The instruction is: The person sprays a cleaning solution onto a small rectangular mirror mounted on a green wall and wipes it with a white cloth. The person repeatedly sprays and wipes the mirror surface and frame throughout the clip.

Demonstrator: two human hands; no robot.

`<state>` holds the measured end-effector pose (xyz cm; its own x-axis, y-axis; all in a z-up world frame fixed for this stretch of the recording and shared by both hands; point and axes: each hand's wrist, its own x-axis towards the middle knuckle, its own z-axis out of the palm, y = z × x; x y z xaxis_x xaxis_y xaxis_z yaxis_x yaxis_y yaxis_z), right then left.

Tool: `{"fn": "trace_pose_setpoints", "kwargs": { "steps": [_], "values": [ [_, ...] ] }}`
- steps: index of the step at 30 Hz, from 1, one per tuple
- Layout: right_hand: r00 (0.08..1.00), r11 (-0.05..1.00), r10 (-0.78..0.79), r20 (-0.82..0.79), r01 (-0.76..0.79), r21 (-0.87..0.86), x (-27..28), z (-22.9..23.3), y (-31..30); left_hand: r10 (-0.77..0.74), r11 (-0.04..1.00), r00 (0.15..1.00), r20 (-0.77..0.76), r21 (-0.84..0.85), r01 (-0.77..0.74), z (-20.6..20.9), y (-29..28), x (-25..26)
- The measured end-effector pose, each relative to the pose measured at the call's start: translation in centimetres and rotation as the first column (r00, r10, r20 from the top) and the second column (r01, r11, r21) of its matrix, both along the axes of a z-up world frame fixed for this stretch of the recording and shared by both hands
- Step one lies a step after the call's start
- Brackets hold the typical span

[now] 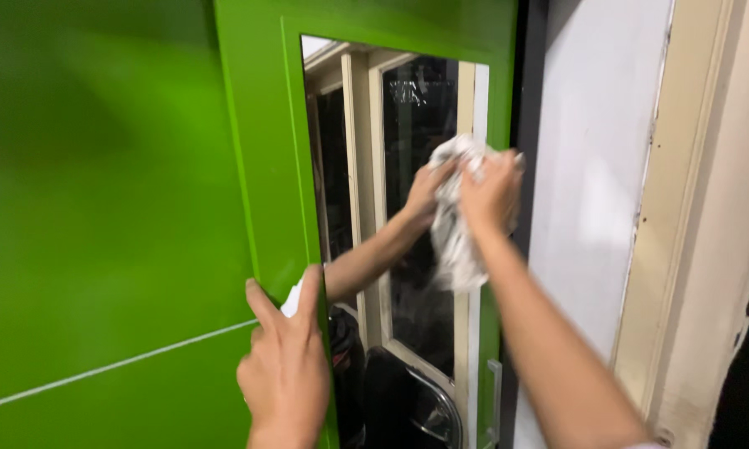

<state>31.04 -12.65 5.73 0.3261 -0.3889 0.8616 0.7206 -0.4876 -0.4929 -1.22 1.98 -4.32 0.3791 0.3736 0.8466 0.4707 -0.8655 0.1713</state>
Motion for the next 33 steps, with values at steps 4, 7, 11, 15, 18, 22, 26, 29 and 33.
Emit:
{"fn": "trace_pose_setpoints", "kwargs": {
  "steps": [4,7,11,15,18,22,26,29,33],
  "values": [
    [0.999,1.000,0.017,0.048,-0.017,0.000,-1.2,3.6,0.8,0.030,1.000,1.000,-0.001,0.007,-0.030,-0.3,0.0,0.6],
    [0.963,1.000,-0.005,0.268,0.003,0.006,-5.8,-0.6,6.4,0.030,1.000,1.000,0.001,0.003,-0.030,-0.3,0.0,0.7],
    [0.877,0.908,0.129,0.462,0.083,-0.410,-11.6,-9.3,7.7,-0.043,0.999,0.998,0.056,-0.012,0.044,-0.5,0.2,0.2],
    [0.982,0.979,0.171,0.086,-0.159,-0.131,-6.7,-3.8,6.7,-0.029,0.999,1.000,0.003,-0.019,0.029,-0.4,0.3,0.1],
    [0.940,0.984,-0.142,0.310,0.169,-0.061,-5.5,3.1,5.4,-0.022,1.000,0.999,0.031,-0.001,0.023,-0.4,0.4,0.5],
    [0.977,0.981,0.194,-0.091,-0.193,0.017,-9.8,2.0,7.5,-0.060,0.998,0.995,0.082,0.005,0.059,-0.7,0.2,0.4],
    [0.911,0.899,0.215,0.351,-0.045,-0.435,-14.3,-12.1,8.3,-0.084,0.996,0.992,0.089,-0.001,0.084,-0.6,0.1,0.3],
    [0.892,0.878,0.272,0.361,-0.075,-0.474,-15.8,-20.9,7.1,-0.124,0.992,0.986,0.111,0.005,0.124,-0.5,0.2,0.1],
    [0.834,0.859,0.271,0.480,0.016,-0.512,-15.3,-21.9,6.6,-0.063,0.998,0.995,0.082,0.010,0.063,-0.5,-0.2,0.1]
  ]
}}
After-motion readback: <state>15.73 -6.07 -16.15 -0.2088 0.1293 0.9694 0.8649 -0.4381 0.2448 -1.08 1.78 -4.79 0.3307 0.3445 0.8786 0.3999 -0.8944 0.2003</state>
